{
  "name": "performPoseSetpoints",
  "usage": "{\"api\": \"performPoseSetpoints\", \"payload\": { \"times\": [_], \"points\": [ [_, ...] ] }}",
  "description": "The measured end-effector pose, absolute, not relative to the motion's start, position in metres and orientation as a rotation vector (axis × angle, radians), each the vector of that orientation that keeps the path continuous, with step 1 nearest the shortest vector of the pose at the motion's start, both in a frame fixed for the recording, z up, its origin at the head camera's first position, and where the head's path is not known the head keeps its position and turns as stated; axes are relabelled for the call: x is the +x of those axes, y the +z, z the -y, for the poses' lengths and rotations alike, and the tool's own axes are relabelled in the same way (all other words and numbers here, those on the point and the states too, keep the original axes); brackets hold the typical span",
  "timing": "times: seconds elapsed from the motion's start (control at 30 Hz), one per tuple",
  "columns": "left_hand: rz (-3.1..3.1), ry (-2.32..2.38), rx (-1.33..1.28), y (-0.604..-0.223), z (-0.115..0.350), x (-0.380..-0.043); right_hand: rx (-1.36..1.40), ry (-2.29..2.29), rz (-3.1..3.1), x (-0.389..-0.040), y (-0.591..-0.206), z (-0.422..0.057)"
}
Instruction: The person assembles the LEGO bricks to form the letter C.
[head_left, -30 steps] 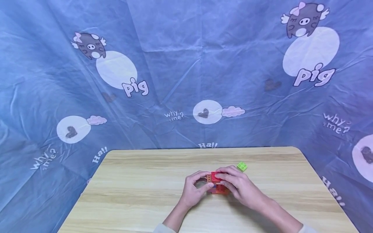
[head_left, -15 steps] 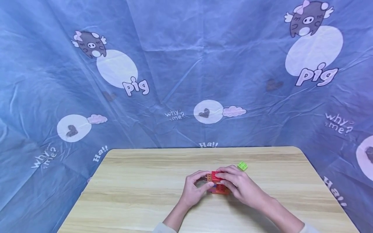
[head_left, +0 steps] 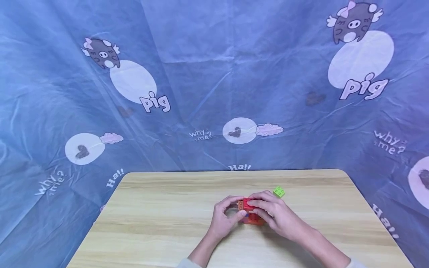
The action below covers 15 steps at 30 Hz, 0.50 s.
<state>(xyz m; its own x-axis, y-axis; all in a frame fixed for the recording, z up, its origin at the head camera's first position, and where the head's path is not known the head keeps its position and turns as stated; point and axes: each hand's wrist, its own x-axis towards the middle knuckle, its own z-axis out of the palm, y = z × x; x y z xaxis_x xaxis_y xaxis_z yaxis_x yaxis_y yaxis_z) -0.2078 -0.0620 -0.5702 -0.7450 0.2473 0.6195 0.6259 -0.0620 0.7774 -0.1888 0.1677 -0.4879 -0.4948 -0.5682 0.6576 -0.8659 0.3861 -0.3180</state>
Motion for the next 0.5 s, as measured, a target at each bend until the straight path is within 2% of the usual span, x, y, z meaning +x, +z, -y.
{"api": "performPoseSetpoints", "payload": {
  "times": [0.5],
  "points": [
    [1.84, -1.83, -0.944, -0.5734, 0.0521, -0.2088, 1.219, 0.932, 2.228, -0.193, -0.493, -0.1702]
  ]
}}
